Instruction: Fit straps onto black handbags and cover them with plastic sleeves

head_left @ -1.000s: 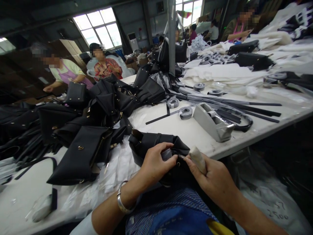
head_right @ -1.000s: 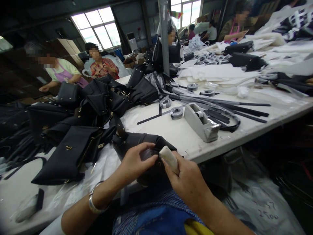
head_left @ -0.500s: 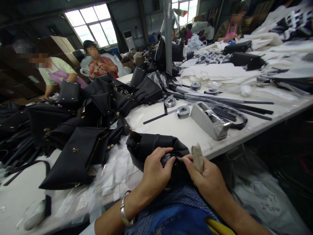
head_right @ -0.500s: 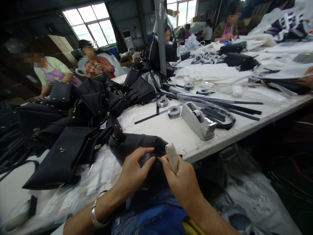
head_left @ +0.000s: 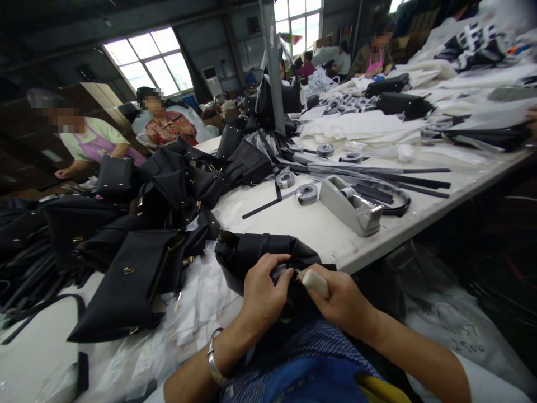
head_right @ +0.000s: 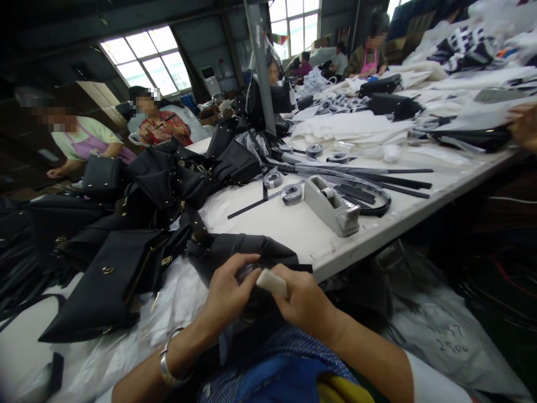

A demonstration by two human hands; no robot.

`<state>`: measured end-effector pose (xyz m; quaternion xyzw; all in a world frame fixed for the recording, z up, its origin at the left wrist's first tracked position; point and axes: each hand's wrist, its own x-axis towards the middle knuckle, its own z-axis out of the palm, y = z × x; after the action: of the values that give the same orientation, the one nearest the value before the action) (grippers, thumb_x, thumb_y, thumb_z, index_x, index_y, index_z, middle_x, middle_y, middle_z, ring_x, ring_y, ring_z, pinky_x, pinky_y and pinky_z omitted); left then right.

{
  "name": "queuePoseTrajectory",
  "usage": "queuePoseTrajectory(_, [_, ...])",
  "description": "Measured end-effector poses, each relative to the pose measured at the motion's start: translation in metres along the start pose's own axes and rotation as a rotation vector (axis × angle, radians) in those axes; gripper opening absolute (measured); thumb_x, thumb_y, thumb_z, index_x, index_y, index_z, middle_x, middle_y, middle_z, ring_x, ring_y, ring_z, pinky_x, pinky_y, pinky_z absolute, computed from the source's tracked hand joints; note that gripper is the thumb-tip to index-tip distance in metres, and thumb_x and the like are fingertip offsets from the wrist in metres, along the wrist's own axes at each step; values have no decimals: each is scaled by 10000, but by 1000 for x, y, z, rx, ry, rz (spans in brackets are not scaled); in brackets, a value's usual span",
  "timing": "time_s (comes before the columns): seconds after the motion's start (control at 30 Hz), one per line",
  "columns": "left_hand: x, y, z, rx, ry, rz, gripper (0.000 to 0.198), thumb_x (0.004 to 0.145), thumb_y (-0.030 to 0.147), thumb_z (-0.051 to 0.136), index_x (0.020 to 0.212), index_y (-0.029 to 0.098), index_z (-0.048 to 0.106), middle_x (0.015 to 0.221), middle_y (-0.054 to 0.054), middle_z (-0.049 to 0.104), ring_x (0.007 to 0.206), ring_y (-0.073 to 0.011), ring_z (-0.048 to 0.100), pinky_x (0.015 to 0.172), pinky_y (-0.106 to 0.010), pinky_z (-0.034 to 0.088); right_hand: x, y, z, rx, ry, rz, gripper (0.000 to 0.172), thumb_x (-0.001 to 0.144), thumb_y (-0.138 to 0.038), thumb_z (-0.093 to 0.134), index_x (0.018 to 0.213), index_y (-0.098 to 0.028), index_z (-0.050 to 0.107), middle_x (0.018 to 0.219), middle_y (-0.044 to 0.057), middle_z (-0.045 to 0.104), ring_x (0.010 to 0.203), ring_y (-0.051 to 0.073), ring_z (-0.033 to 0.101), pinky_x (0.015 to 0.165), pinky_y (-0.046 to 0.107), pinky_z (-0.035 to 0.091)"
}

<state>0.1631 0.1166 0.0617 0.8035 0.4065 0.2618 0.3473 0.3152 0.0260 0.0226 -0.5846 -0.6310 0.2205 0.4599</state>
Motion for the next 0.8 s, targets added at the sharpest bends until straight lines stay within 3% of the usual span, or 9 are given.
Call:
queuePoseTrajectory(0.2, [9,-4,-6,-18,-25,-42,246,845,192,649,1082,175,714,1103,-74,740,1051,-236,677,972,-378,507,10,-5,7,300,203,282,222,896,-411,623,867,-200,682,692,28,681,612,179,625,582,278,496])
queuePoseTrajectory(0.3, [17,-1,-15,-86,-104,-90,304,850,248,667,1143,178,697,1130,-73,739,1048,-240,685,968,-378,519,15,-3,-4,666,176,433,294,863,-488,658,868,-194,650,486,-74,457,366,85,380,353,205,306])
queuePoseTrajectory(0.37, [21,3,-21,-117,-142,-106,346,843,292,686,1171,185,682,1106,-68,739,1014,-241,691,903,-358,549,17,1,-16,820,267,467,320,848,-510,678,880,-195,634,470,-108,368,341,53,276,327,179,212])
queuePoseTrajectory(0.43, [24,7,-25,-127,-171,-119,389,841,339,692,1198,187,660,1069,-68,737,946,-234,700,792,-321,572,15,6,-26,758,433,441,336,822,-508,716,902,-188,653,510,-85,428,394,63,354,362,180,277])
queuePoseTrajectory(0.5, [26,11,-29,-144,-214,-133,433,872,390,654,1254,190,617,1019,-66,735,837,-209,706,664,-278,562,9,9,-30,576,487,443,367,795,-509,747,934,-176,687,552,-49,506,471,94,452,426,203,375])
queuePoseTrajectory(0.6, [26,15,-39,-196,-281,-152,474,934,458,549,1331,198,550,1032,-74,725,725,-179,698,567,-255,530,-6,6,-25,366,383,445,373,795,-512,740,932,-166,723,567,-17,556,517,132,511,489,247,445])
queuePoseTrajectory(0.7, [26,18,-53,-248,-321,-158,451,937,432,556,1321,196,569,1099,-83,709,824,-186,713,703,-287,560,-22,-5,-12,321,336,355,306,833,-495,699,868,-192,731,551,-11,576,501,149,539,493,257,467])
queuePoseTrajectory(0.8, [26,20,-64,-324,-432,-183,452,866,322,673,1289,179,603,960,-48,713,832,-168,710,760,-274,545,-31,-18,-2,300,253,256,222,855,-444,687,849,-228,733,609,4,658,534,171,617,544,258,521])
